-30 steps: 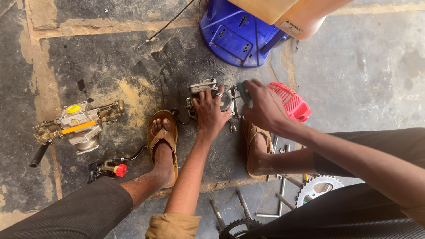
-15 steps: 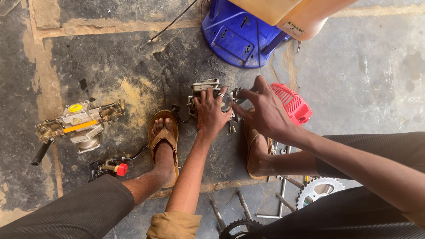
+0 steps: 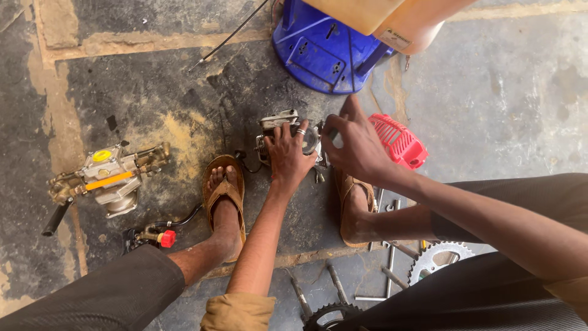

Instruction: The person uses a screwdriver to tighten screws on a small engine part held between their legs. They rotate the part to access different sides and continue adjusting screws throughout the clip.

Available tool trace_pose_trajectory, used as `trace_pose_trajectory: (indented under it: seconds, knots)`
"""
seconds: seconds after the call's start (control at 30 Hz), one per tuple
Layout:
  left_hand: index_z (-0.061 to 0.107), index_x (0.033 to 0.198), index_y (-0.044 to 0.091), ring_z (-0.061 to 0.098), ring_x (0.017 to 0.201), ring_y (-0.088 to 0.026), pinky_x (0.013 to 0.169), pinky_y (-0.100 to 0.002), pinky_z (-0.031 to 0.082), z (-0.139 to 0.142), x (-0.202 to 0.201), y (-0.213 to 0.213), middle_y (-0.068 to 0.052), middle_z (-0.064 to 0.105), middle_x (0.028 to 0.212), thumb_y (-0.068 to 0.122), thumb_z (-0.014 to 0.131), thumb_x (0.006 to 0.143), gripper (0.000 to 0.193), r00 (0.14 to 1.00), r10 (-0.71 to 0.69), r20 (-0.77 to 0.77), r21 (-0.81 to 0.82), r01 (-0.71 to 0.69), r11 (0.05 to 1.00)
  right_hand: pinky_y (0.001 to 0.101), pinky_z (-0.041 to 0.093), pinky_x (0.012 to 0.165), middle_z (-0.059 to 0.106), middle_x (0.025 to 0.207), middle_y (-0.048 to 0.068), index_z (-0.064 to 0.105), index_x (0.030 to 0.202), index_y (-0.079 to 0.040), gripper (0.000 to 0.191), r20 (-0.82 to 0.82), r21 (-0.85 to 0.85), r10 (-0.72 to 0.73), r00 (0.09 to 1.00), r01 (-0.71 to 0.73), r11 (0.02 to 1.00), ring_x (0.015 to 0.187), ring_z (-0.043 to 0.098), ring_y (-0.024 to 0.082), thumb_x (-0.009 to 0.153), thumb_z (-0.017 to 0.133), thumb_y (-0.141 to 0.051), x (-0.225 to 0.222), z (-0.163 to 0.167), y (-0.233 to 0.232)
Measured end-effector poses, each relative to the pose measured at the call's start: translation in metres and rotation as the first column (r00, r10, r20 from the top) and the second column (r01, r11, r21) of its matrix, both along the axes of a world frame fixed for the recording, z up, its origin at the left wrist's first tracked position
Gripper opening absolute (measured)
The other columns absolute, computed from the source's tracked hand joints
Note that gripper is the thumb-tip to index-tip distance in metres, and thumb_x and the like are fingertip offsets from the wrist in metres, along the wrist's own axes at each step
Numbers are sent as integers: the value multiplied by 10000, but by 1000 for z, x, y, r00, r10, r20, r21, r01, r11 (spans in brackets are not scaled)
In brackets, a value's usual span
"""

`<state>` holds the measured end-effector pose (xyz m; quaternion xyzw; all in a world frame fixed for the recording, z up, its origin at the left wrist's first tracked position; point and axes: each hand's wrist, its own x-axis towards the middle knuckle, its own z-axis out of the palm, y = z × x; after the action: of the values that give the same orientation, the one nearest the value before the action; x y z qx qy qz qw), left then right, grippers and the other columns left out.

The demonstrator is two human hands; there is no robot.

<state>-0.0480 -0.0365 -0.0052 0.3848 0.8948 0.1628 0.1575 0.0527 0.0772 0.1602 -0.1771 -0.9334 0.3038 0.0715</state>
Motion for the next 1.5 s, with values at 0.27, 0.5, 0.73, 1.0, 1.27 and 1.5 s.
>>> trace_pose_trajectory:
  seconds: [0.27, 0.5, 0.73, 1.0, 1.27, 1.5]
  knots:
    - [495, 1472, 265, 451, 1353, -399, 1094, -748, 278, -8, -6, -4, -190, 498, 1436, 523, 911, 655, 953, 1000, -5, -5, 67, 6, 998, 337, 544, 833, 523, 1113, 162, 636, 1257, -34, 623, -142, 389, 659, 739, -570, 724, 1034, 532, 284, 636, 592, -18, -8, -3, 22]
    - [549, 1432, 311, 510, 1301, -335, 1131, -705, 312, -9, -8, -3, -131, 555, 1373, 491, 914, 629, 901, 997, -80, 0, 50, 80, 996, 393, 563, 810, 542, 1153, 120, 571, 1167, -24, 254, 372, 46, 103, 922, -129, 991, 938, 589, 243, 924, 637, 4, -7, 8, 22]
    - [571, 1420, 287, 529, 1254, -336, 1102, -718, 329, -10, -7, -6, -145, 578, 1317, 453, 934, 621, 893, 997, -75, -18, 166, 77, 983, 392, 562, 834, 569, 1104, 71, 659, 1201, -199, 551, 355, 570, 592, 724, -669, 476, 996, 577, 248, 667, 744, -94, -6, 6, 32]
    - [614, 1382, 289, 527, 1242, -321, 1082, -721, 324, -4, -12, -5, -107, 587, 1284, 410, 948, 566, 890, 993, -117, -29, 128, 120, 984, 485, 482, 761, 494, 994, 168, 717, 1003, -36, 410, 136, 155, 72, 988, -93, 984, 958, 501, 330, 796, 846, -366, 4, 7, 2]
    - [620, 1321, 261, 504, 1327, -326, 1153, -705, 299, -3, -15, -4, -117, 560, 1371, 451, 935, 625, 787, 992, -122, -6, 76, 123, 990, 501, 464, 925, 463, 1116, 195, 563, 1314, -94, 595, -51, 133, 128, 990, -120, 984, 1104, 469, 373, 736, 634, 28, -6, 4, -4]
    - [607, 1377, 302, 520, 1288, -344, 1119, -732, 300, -10, -17, -6, -113, 583, 1333, 391, 937, 591, 857, 991, -136, 10, 123, 133, 983, 434, 596, 740, 478, 1194, 168, 372, 1492, -56, 668, 324, -149, 12, 946, 38, 988, 928, 603, 346, 852, 557, -9, -6, 22, 6]
